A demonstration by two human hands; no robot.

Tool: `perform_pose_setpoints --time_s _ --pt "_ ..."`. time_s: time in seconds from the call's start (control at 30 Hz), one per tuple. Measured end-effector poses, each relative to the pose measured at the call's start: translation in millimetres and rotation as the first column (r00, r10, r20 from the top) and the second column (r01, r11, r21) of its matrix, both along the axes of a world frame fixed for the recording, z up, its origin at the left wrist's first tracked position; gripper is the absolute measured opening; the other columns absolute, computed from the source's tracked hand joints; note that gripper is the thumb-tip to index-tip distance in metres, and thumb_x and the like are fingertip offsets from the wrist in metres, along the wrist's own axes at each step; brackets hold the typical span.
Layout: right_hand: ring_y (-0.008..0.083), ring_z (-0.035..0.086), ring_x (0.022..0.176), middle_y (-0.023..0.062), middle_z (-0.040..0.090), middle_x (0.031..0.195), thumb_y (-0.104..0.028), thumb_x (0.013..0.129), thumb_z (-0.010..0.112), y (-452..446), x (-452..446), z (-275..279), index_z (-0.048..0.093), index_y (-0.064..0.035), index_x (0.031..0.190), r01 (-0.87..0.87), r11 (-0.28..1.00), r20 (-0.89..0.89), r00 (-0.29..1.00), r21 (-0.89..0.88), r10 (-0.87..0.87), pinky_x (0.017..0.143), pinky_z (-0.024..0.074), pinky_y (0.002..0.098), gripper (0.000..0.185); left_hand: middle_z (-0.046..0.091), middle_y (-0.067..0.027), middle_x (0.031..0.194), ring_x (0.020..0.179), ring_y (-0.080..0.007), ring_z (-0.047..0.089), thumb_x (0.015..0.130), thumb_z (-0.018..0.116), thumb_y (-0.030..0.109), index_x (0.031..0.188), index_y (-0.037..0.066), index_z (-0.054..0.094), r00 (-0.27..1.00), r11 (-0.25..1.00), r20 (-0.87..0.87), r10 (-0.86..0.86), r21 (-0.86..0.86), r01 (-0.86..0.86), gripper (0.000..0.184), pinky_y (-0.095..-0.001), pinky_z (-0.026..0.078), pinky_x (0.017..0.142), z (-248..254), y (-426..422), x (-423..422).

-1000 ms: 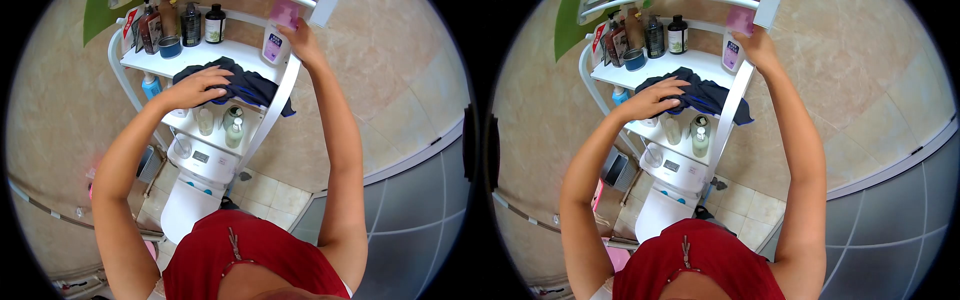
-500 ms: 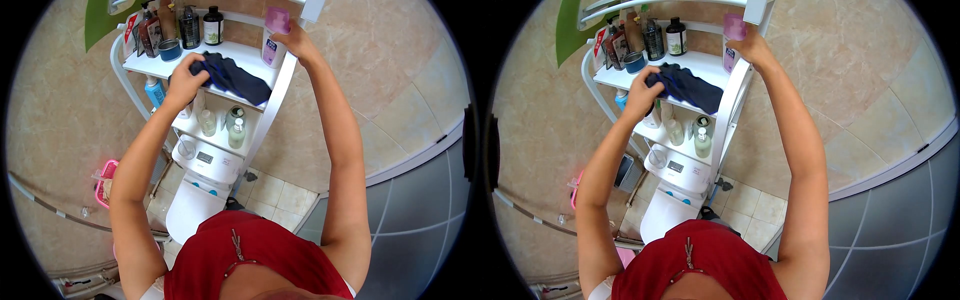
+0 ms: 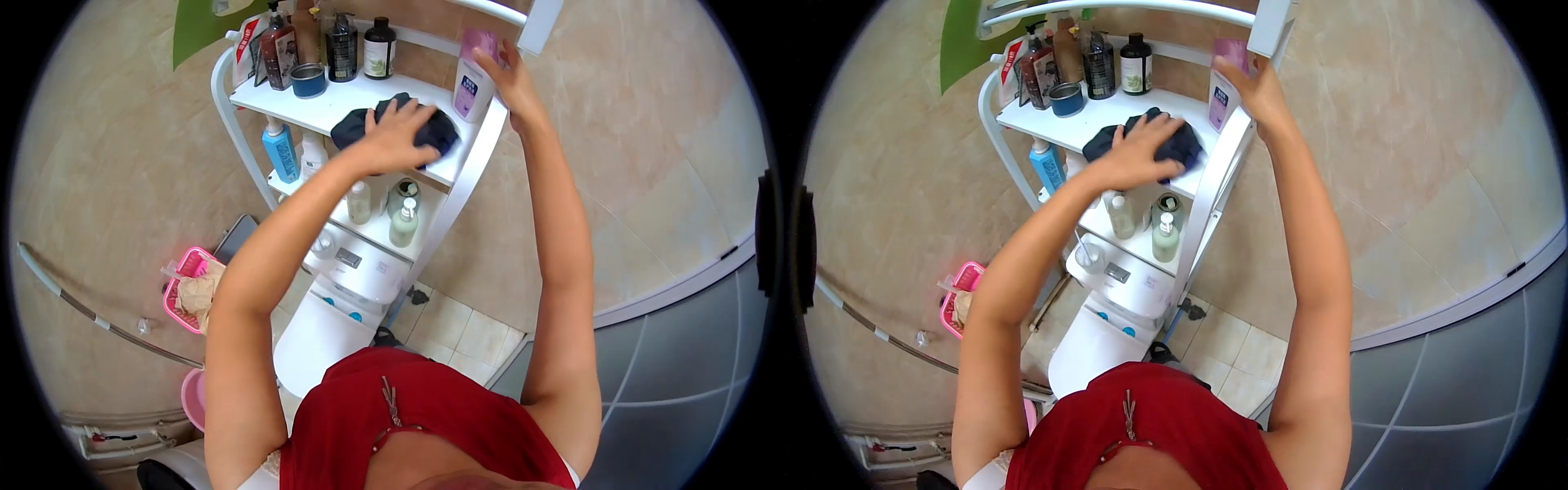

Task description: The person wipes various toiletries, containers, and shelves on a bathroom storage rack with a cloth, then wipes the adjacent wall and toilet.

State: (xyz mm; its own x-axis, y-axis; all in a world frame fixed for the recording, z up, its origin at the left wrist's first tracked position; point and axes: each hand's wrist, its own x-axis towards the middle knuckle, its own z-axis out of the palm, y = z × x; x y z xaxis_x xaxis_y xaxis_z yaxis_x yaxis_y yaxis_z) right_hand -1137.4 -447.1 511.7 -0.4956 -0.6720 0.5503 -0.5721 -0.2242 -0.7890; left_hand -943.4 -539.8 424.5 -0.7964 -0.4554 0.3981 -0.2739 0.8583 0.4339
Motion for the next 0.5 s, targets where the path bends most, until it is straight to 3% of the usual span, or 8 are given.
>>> perform_pose_setpoints --time_s 0.03,0.07,0.17,0.23,0.37,0.4,0.47,0.5 --pt "0.0295 0.048 0.124 0.0244 0.048 0.136 -0.040 0.082 0.073 3.9 3.1 -2.7 0.039 0.0076 0.139 0.014 0.999 0.011 1.000 -0.051 -0.014 0.104 0.0378 0.0383 0.081 0.031 -0.0216 0.152 0.143 -0.0388 0.022 0.076 0.064 0.057 0.147 0.020 0.037 0.996 0.996 0.090 0.027 -0.083 -0.020 0.085 -0.0592 0.008 0.114 1.4 13.6 0.8" --pt "0.0307 0.040 0.133 0.0251 0.039 0.145 -0.044 0.087 0.066 7.6 3.1 -6.2 0.036 0.0075 0.141 0.057 0.998 0.016 0.998 -0.021 -0.057 0.109 0.0307 0.0388 0.081 0.031 -0.0161 0.153 0.145 -0.0373 0.018 0.079 0.061 0.063 0.142 0.023 0.045 0.995 1.000 0.101 0.019 -0.011 -0.018 0.077 -0.0667 0.007 0.111 7.3 17.5 2.9" --pt "0.0332 0.039 0.133 0.0249 0.038 0.145 -0.044 0.089 0.064 31.6 23.9 -3.6 0.035 0.0078 0.141 0.002 0.998 0.094 0.996 -0.068 0.004 0.109 0.0301 0.0391 0.079 0.033 -0.0107 0.153 0.144 -0.0370 0.021 0.081 0.059 0.063 0.135 0.026 0.053 0.991 0.997 0.122 0.056 -0.067 -0.048 0.066 -0.0682 0.011 0.109 1.2 8.7 15.2" --pt "0.0345 0.036 0.135 0.0251 0.039 0.144 -0.043 0.090 0.063 37.5 16.4 -13.0 0.034 0.0079 0.142 0.047 0.990 -0.021 0.999 -0.130 -0.051 0.110 0.0287 0.0395 0.078 0.039 -0.0078 0.150 0.142 -0.0361 0.027 0.087 0.056 0.055 0.130 0.028 0.056 0.993 0.990 0.074 0.091 -0.112 -0.082 0.051 -0.0711 0.019 0.105 -6.2 -8.0 20.0" --pt "0.0361 0.033 0.136 0.0260 0.040 0.141 -0.038 0.091 0.061 64.9 37.5 -10.8 0.033 0.0091 0.141 0.212 0.929 -0.500 0.794 -0.303 -0.344 0.111 0.0262 0.0411 0.074 0.050 -0.0105 0.139 0.132 -0.0354 0.041 0.085 0.059 0.040 0.121 0.021 0.063 0.967 0.960 -0.105 0.233 -0.136 -0.246 0.041 -0.0599 0.032 0.105 -30.3 -68.9 27.2" --pt "0.0355 0.032 0.136 0.0259 0.038 0.142 -0.036 0.091 0.061 70.3 51.0 -10.1 0.032 0.0093 0.142 0.233 0.917 -0.516 0.769 -0.322 -0.377 0.111 0.0261 0.0416 0.073 0.057 -0.0105 0.130 0.122 -0.0337 0.050 0.083 0.061 0.035 0.115 0.017 0.066 0.962 0.962 -0.212 0.174 -0.173 -0.212 0.037 -0.0509 0.040 0.100 -35.1 -73.8 28.4" --pt "0.0343 0.031 0.136 0.0257 0.034 0.145 -0.032 0.092 0.060 70.8 82.4 -11.1 0.030 0.0097 0.142 0.270 0.894 -0.542 0.720 -0.356 -0.433 0.111 0.0260 0.0426 0.072 0.060 -0.0105 0.123 0.116 -0.0326 0.053 0.082 0.063 0.033 0.112 0.015 0.067 0.960 0.964 -0.253 0.121 -0.200 -0.175 0.035 -0.0479 0.042 0.096 -33.9 -66.4 28.4" --pt "0.0340 0.031 0.136 0.0256 0.032 0.146 -0.030 0.091 0.060 67.0 91.3 -10.4 0.028 0.0098 0.142 0.240 0.903 -0.429 0.817 -0.358 -0.387 0.111 0.0260 0.0426 0.073 0.062 -0.0105 0.120 0.113 -0.0320 0.054 0.081 0.064 0.032 0.110 0.014 0.067 0.958 0.964 -0.271 0.097 -0.214 -0.158 0.034 -0.0464 0.043 0.094 -31.7 -59.7 29.6"
